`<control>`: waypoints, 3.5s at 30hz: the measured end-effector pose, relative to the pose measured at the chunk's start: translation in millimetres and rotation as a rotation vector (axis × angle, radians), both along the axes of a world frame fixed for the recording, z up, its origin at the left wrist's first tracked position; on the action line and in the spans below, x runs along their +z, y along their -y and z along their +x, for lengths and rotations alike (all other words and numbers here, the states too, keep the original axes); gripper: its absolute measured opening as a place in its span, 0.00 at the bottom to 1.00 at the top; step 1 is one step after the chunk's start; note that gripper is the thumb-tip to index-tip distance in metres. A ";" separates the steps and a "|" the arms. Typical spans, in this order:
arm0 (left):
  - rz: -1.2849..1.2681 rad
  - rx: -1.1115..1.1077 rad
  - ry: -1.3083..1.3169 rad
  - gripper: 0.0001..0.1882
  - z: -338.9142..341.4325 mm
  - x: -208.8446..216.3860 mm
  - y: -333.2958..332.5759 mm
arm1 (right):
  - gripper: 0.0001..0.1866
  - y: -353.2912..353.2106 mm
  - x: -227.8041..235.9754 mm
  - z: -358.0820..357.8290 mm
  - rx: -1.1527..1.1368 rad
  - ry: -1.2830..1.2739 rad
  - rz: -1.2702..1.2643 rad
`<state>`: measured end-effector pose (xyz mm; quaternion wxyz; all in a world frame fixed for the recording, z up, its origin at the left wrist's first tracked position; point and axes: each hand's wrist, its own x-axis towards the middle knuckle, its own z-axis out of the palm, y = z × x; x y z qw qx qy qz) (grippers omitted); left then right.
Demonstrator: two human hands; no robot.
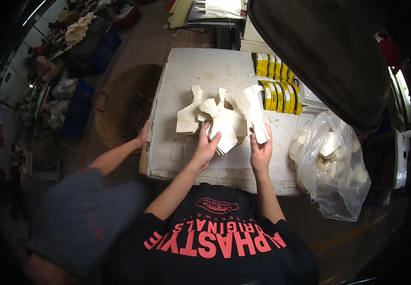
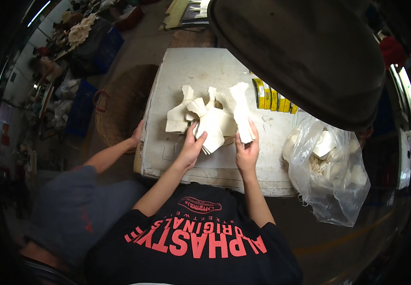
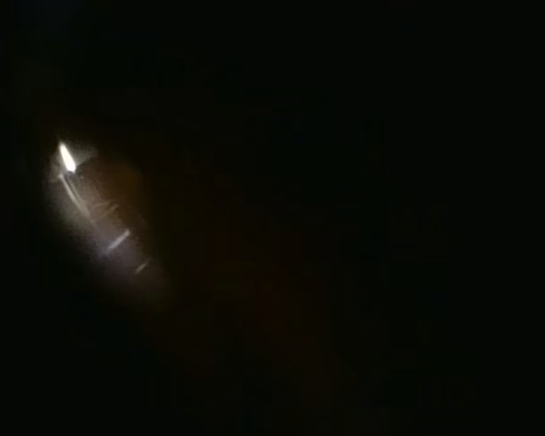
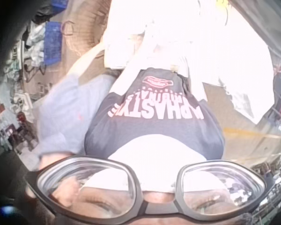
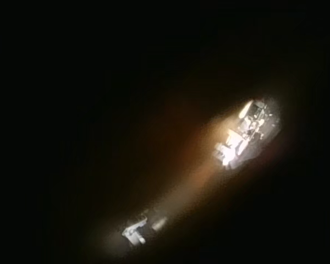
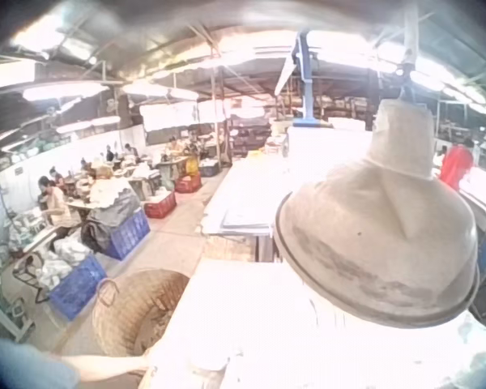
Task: The person writes on a paper on the table, then picks up stacks of white fabric pieces, aligns them, and ties them with rubber bands. The person places the tied bundles into a plastic bag.
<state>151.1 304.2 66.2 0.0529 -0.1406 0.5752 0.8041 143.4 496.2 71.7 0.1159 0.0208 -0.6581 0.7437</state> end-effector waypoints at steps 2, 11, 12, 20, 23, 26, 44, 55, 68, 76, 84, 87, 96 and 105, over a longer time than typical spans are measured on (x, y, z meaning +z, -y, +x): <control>-0.008 0.002 0.000 0.38 1.9 4.0 1.3 | 0.35 -30.4 -14.9 -11.6 -0.101 -0.016 0.167; 0.084 -0.037 0.060 0.30 1.6 11.3 5.5 | 0.37 -35.1 -0.3 -49.4 0.036 -0.039 1.049; 0.082 -0.055 0.059 0.30 2.9 9.8 5.1 | 0.37 -22.8 -0.9 -62.4 0.108 -0.087 0.994; 0.532 -0.078 0.059 0.31 21.4 -15.2 23.8 | 0.22 22.9 41.5 -53.7 0.236 -0.051 1.114; 0.673 -0.177 -0.002 0.31 35.9 -9.6 33.2 | 0.19 24.6 42.3 -34.7 0.371 0.184 0.654; 0.722 -0.211 -0.034 0.32 51.0 15.4 30.9 | 0.18 41.3 31.4 -1.7 0.357 0.136 0.421; 0.250 -0.415 -0.089 0.39 69.6 89.1 61.1 | 0.11 29.7 144.1 13.4 0.250 -0.440 0.737; 0.121 -0.319 -0.113 0.26 79.6 71.2 61.3 | 0.07 15.2 125.3 27.4 0.563 -0.311 0.577; -0.242 -0.202 -0.183 0.28 55.1 39.1 37.0 | 0.08 40.6 123.5 59.0 0.412 -0.365 0.526; 0.017 -0.136 -0.050 0.22 49.9 35.0 44.4 | 0.16 40.5 114.7 73.0 0.389 -0.422 0.814; 0.505 -0.280 0.005 0.31 69.5 28.7 33.3 | 0.08 -6.5 100.0 73.3 0.283 -0.199 0.400; 0.596 -0.280 0.101 0.36 73.0 47.2 9.4 | 0.11 -35.5 71.6 71.2 0.130 0.025 -0.006; 0.796 -0.609 0.044 0.43 89.0 36.0 -52.8 | 0.17 -68.0 43.8 116.1 0.174 0.173 -0.103; 0.365 -0.571 -0.114 0.37 108.8 58.5 -147.9 | 0.16 -144.2 94.6 187.3 -0.040 0.052 0.331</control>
